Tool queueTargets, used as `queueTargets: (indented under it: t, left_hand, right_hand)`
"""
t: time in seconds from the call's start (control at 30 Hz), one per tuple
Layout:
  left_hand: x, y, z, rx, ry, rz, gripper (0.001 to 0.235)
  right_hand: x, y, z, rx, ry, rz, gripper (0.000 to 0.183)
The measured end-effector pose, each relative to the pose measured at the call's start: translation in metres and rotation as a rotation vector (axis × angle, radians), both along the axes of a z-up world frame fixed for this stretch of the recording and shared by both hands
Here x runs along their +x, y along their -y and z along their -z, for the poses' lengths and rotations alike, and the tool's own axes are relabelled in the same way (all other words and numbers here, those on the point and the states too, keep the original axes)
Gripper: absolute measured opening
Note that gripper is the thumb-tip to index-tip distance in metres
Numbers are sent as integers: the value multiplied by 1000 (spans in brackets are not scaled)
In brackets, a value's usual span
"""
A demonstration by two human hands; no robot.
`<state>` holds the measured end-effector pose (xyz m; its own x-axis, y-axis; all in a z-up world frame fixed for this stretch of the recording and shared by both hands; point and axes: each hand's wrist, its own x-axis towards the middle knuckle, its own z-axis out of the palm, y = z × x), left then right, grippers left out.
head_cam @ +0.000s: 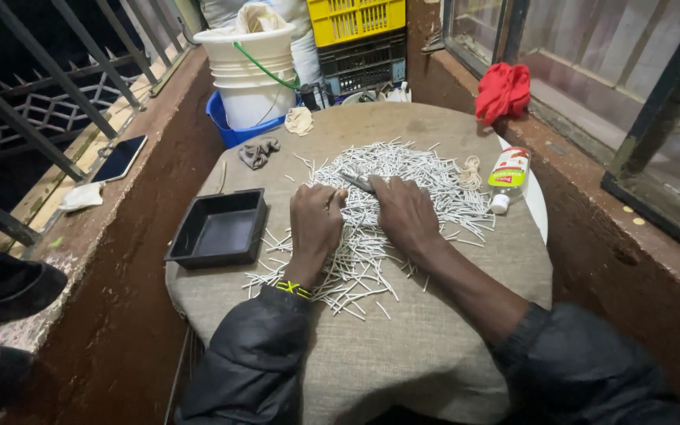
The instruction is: The person is manually cutting thin white wires into shorter lengths using a pair of scissors.
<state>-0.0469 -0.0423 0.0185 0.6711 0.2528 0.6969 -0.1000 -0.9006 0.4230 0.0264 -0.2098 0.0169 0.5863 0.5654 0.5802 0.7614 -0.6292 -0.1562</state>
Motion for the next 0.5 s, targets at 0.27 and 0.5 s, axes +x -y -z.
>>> queueTargets:
  t: [0.27,0.5]
  left_hand:
    - [-5,23,-8,-128,-74,-20,39]
    - [6,-12,3,-529,-111,315,23]
  right_hand:
    - [7,-10,15,71,-125,-15,26]
    - [2,15,-20,119,-425,-210,23]
